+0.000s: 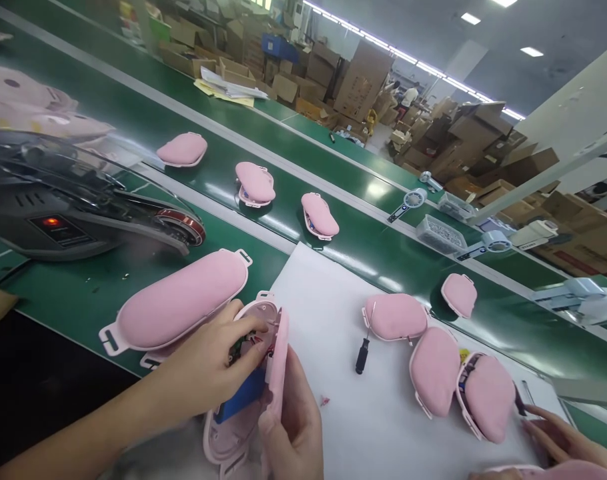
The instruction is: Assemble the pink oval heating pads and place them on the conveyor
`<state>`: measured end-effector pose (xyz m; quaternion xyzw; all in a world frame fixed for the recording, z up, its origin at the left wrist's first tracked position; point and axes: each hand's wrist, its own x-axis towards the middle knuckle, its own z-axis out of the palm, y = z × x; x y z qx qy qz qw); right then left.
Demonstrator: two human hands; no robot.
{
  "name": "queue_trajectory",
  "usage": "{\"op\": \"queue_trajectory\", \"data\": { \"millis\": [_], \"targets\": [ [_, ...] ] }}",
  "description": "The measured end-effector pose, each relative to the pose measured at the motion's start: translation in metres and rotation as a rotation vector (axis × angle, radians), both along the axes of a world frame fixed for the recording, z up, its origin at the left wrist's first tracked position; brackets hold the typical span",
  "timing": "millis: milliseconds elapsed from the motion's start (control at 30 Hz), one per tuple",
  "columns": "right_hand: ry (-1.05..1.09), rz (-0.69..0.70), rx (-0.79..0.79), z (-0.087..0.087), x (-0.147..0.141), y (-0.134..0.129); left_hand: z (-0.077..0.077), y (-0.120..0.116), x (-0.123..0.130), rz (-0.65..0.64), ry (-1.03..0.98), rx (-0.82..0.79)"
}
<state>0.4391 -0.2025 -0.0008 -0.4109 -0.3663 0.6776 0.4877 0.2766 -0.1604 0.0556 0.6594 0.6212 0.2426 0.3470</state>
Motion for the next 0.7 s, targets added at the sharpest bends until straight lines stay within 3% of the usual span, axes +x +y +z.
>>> {"op": "queue_trajectory", "data": {
  "millis": [167, 333, 433, 567, 633, 700],
  "targets": [
    [-0.047, 0.014, 0.002, 0.005, -0.003, 0.000, -0.016, -0.006, 0.014, 0.108, -0.056, 0.046],
    [-0.043, 0.038, -0.040, 0.013, -0.002, 0.004, -0.021, -0.008, 0.021, 0.230, -0.285, 0.067],
    [-0.097, 0.093, -0.054, 0.014, 0.002, 0.008, -0.025, -0.005, 0.018, 0.200, -0.591, -0.059],
    [-0.133, 0.157, -0.013, 0.012, 0.006, 0.011, -0.034, -0.003, 0.017, 0.076, -1.145, -0.296],
    [-0.161, 0.166, 0.004, 0.010, 0.006, 0.010, -0.036, -0.004, 0.021, 0.023, -1.278, -0.326],
    [-0.220, 0.147, 0.020, 0.006, 0.004, 0.007, -0.036, -0.005, 0.026, 0.025, -1.276, -0.292]
  ]
}}
